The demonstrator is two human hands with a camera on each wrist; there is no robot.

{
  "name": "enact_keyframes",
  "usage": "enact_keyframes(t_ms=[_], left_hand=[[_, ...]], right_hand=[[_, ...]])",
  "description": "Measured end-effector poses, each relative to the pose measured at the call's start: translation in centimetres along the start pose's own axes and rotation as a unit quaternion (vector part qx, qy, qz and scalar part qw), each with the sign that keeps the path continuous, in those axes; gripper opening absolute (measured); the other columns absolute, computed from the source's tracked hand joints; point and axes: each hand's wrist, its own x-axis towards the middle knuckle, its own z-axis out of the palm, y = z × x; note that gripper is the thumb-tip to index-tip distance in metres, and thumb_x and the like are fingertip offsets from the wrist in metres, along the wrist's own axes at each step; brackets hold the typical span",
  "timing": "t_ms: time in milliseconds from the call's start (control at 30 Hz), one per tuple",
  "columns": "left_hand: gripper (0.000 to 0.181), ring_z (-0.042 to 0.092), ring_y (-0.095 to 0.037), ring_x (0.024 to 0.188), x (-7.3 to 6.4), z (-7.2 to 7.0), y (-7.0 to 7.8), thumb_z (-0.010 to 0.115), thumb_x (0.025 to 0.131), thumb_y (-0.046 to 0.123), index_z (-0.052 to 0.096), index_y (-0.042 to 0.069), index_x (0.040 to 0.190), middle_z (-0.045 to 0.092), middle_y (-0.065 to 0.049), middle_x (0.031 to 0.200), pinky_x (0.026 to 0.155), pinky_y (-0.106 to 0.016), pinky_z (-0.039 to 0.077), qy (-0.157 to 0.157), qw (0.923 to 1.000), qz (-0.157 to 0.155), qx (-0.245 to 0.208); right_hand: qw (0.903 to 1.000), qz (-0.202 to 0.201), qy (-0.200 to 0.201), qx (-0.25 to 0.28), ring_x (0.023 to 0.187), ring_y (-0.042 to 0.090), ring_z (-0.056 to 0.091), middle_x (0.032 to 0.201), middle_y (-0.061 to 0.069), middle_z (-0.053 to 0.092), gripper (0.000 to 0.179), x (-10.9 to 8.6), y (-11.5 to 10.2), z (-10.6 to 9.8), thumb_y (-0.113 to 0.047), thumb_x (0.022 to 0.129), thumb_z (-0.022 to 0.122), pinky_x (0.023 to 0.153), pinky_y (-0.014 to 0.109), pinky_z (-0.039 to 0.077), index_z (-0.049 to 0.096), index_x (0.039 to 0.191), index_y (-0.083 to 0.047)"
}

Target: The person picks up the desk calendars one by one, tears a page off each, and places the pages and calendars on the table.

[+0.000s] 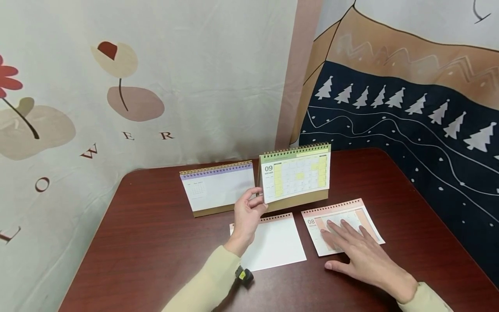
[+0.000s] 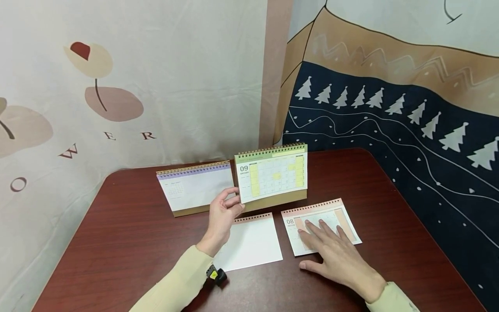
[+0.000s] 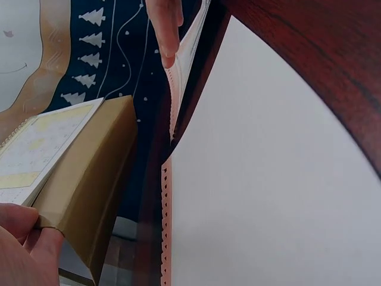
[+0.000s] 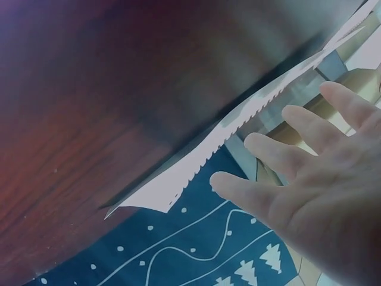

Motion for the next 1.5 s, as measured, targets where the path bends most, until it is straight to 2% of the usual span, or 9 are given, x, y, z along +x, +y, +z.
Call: enact_keyframes(t_ms=[233, 500, 833, 1067, 1333, 1500], left_hand=[[0.041, 0.072, -0.031, 0.105, 0.8, 0.9, 0.0, 0.058, 0.086, -0.018, 0.066, -0.003, 0.123, 0.074, -0.022, 0.114, 0.088, -0.034, 0.058, -0.006, 0.9997, 0.01, 0.023], [0.041, 0.073, -0.03, 0.104, 1.8, 1.9, -0.4, 0.057, 0.084, -0.019, 0.068, -0.001, 0.119, 0.076, -0.021, 0.111, 0.086, -0.035, 0.058, -0.012, 0.9987, 0.013, 0.047], [0.039, 0.073, -0.025, 0.101, 3.3, 3.1, -1.1, 0.059, 0.084, -0.019, 0.07, 0.002, 0.115, 0.077, -0.017, 0.107, 0.082, -0.033, 0.059, -0.005, 0.9961, 0.004, 0.088], [0.035, 0.074, -0.024, 0.097, 4.1, 3.0, -1.6, 0.06, 0.087, -0.019, 0.07, 0.003, 0.113, 0.077, -0.015, 0.107, 0.084, -0.034, 0.06, -0.013, 0.9901, -0.003, 0.14], [0.032, 0.072, -0.022, 0.097, 4.5, 2.8, -2.1, 0.06, 0.089, -0.019, 0.068, 0.002, 0.112, 0.077, -0.013, 0.105, 0.081, -0.032, 0.06, -0.021, 0.9871, -0.03, 0.156], [0.033, 0.069, -0.021, 0.094, 4.6, 2.6, -2.3, 0.059, 0.085, -0.022, 0.068, 0.001, 0.108, 0.077, -0.012, 0.099, 0.08, -0.031, 0.06, -0.016, 0.9855, -0.043, 0.163]], right_hand=[[0.9999, 0.013, 0.004, 0.003, 0.14, 0.044, 0.046, 0.154, 0.009, 0.053, 0.075, 0.1, 0.5, -0.5, -0.066, 0.087, 0.072, 0.106, 0.074, 0.032, 0.059, 0.148, -0.026], [0.9988, 0.046, 0.001, 0.014, 0.142, 0.044, 0.043, 0.154, 0.01, 0.053, 0.078, 0.1, 1.0, -1.1, -0.066, 0.085, 0.073, 0.108, 0.073, 0.032, 0.056, 0.15, -0.026], [0.9993, 0.026, 0.027, 0.005, 0.139, 0.042, 0.048, 0.152, 0.009, 0.056, 0.073, 0.0, 1.2, -1.4, -0.062, 0.086, 0.075, 0.105, 0.072, 0.036, 0.06, 0.147, -0.025], [0.9993, 0.025, 0.026, 0.002, 0.139, 0.042, 0.048, 0.15, 0.009, 0.057, 0.071, 0.2, 1.2, -1.5, -0.062, 0.086, 0.075, 0.105, 0.073, 0.036, 0.062, 0.145, -0.024], [0.9994, 0.032, 0.01, 0.004, 0.14, 0.043, 0.046, 0.151, 0.01, 0.056, 0.072, 0.4, 1.2, -1.6, -0.064, 0.086, 0.074, 0.107, 0.073, 0.035, 0.062, 0.145, -0.024], [0.9995, 0.028, 0.015, 0.0, 0.14, 0.043, 0.047, 0.151, 0.01, 0.056, 0.072, 0.4, 1.1, -1.8, -0.064, 0.087, 0.073, 0.106, 0.073, 0.035, 0.062, 0.145, -0.024]])
